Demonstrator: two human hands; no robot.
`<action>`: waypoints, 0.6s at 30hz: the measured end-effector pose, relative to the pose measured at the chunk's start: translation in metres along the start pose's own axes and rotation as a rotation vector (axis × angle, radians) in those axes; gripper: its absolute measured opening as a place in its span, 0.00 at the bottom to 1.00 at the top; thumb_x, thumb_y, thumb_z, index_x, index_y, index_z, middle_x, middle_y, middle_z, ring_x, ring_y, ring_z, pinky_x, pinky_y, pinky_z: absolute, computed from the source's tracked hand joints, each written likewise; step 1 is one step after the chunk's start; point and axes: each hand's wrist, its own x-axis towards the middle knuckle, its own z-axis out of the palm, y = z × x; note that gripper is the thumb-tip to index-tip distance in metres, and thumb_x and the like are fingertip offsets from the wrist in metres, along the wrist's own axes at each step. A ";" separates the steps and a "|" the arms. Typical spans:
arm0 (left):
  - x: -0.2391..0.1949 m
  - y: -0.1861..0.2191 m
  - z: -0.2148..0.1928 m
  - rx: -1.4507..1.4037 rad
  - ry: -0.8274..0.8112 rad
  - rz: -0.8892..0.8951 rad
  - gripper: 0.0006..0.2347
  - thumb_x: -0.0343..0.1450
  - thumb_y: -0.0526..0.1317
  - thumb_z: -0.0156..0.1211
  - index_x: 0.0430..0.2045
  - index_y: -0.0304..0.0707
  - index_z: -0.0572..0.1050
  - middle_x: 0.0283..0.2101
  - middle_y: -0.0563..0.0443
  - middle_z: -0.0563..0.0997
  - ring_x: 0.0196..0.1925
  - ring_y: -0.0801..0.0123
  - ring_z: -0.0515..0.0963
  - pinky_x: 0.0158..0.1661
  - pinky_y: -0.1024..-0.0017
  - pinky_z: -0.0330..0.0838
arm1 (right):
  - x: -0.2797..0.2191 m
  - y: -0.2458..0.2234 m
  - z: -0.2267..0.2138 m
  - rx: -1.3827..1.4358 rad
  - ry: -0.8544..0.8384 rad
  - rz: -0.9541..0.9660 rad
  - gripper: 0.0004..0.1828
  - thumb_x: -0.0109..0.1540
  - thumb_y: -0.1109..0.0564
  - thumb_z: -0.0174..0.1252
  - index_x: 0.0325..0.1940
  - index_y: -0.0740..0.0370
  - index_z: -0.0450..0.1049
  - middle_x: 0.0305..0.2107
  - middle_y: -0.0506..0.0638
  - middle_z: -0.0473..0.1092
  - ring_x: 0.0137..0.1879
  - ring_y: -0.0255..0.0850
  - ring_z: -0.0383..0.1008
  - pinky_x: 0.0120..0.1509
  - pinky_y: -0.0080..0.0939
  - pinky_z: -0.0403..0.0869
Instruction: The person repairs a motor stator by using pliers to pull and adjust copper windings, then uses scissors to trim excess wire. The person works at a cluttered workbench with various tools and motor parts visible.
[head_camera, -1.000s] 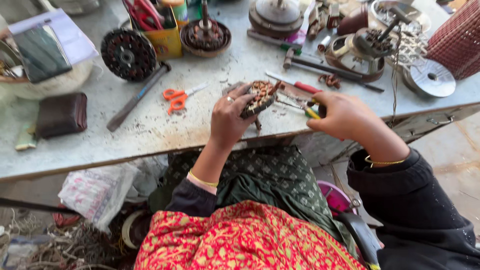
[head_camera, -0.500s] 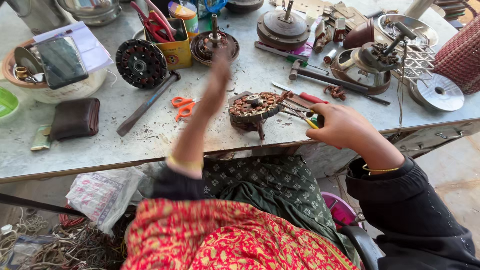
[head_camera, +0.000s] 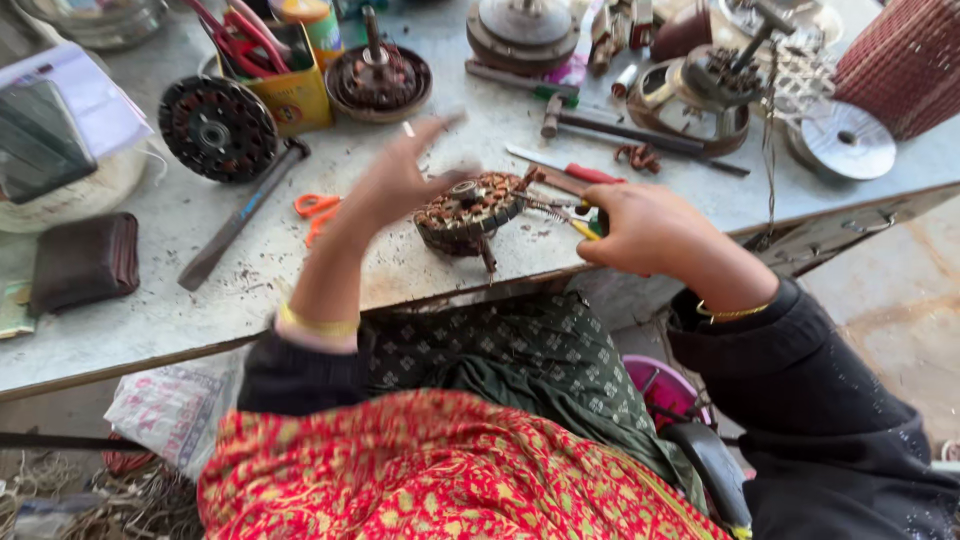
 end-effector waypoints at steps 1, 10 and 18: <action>-0.019 0.012 0.009 -0.003 -0.031 -0.006 0.42 0.64 0.65 0.65 0.67 0.34 0.65 0.67 0.34 0.70 0.69 0.51 0.68 0.66 0.57 0.61 | 0.001 0.000 -0.002 -0.010 -0.029 0.010 0.33 0.51 0.43 0.62 0.56 0.60 0.75 0.44 0.62 0.77 0.52 0.57 0.76 0.56 0.52 0.73; -0.053 0.055 0.047 0.238 0.275 0.149 0.23 0.63 0.46 0.76 0.52 0.40 0.79 0.60 0.39 0.78 0.55 0.49 0.81 0.53 0.59 0.76 | 0.000 -0.002 0.028 -0.135 0.388 -0.217 0.26 0.49 0.48 0.65 0.47 0.62 0.76 0.38 0.59 0.76 0.48 0.56 0.76 0.52 0.53 0.73; -0.043 0.037 0.058 0.343 0.302 0.162 0.19 0.61 0.42 0.76 0.46 0.45 0.83 0.56 0.40 0.81 0.48 0.53 0.85 0.47 0.63 0.79 | 0.017 0.031 0.049 -0.762 0.926 -0.458 0.09 0.66 0.53 0.66 0.48 0.54 0.75 0.35 0.43 0.68 0.40 0.38 0.68 0.48 0.45 0.67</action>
